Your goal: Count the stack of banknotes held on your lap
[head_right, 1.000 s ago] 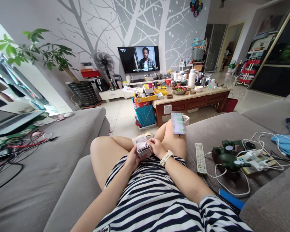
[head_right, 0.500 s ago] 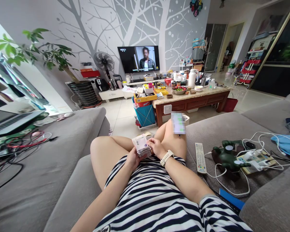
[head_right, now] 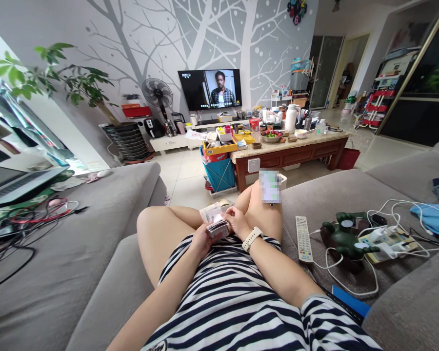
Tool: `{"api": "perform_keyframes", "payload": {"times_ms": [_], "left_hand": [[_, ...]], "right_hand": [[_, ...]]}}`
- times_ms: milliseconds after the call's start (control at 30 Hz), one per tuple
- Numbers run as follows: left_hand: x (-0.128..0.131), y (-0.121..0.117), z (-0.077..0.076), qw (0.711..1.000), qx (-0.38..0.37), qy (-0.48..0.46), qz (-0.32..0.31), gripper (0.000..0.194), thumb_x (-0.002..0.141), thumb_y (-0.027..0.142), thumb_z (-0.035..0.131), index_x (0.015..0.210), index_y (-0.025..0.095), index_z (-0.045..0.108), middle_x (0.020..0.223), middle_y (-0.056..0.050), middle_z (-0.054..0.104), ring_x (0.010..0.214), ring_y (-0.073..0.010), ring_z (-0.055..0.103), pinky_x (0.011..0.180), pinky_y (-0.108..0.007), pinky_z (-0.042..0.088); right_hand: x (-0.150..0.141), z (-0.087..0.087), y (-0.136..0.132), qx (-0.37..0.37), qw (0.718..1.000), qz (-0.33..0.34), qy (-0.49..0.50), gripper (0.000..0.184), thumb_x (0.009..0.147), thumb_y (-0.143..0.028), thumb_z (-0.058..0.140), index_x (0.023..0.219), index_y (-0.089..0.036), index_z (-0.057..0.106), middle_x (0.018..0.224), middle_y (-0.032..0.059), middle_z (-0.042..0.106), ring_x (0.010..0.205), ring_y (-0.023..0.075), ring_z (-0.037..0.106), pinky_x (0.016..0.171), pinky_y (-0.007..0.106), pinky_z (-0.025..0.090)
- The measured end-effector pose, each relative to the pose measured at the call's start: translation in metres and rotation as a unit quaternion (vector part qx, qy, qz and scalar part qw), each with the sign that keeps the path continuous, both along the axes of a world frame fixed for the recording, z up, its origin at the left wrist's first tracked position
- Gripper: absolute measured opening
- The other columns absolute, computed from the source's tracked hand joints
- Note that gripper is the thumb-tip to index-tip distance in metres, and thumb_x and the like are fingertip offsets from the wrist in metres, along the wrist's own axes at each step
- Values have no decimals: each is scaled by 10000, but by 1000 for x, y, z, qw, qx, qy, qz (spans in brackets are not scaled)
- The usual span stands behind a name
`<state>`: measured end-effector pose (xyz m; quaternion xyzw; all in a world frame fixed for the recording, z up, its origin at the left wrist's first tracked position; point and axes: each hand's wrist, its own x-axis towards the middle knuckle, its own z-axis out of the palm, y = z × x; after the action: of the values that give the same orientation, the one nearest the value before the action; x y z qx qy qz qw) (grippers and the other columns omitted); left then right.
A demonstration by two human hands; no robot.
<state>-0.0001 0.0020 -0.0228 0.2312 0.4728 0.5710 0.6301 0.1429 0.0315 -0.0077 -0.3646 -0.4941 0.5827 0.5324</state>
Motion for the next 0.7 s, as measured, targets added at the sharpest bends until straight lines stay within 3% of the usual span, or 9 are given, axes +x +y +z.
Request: {"api": "perform_keyframes", "payload": {"times_ms": [300,467,700], "left_hand": [[-1,1,-2,1000,1,-4,-4,281,816,238,603,1051,90,644,884,-136,694,709,-195,660,598,-297,549],[-2,3,-3,1000,-4,-26,-4,346,867,336,551,1116,109,633,994,-146,695,772,-208,671,599,-292,546],[-1,2,0,1000,-8,-20,6,322,881,334,540,1093,115,643,958,-137,701,725,-197,673,578,-285,540]], "right_hand": [[1,-17,9,40,999,6,-27,283,702,-421,651,633,-180,519,552,-49,427,531,100,355,528,246,277],[2,-14,7,36,999,23,-16,256,710,-406,640,662,-177,538,556,-52,422,519,93,336,511,241,251],[2,-10,3,16,999,41,7,266,696,-418,653,679,-176,543,531,-65,389,486,81,286,482,239,201]]}}
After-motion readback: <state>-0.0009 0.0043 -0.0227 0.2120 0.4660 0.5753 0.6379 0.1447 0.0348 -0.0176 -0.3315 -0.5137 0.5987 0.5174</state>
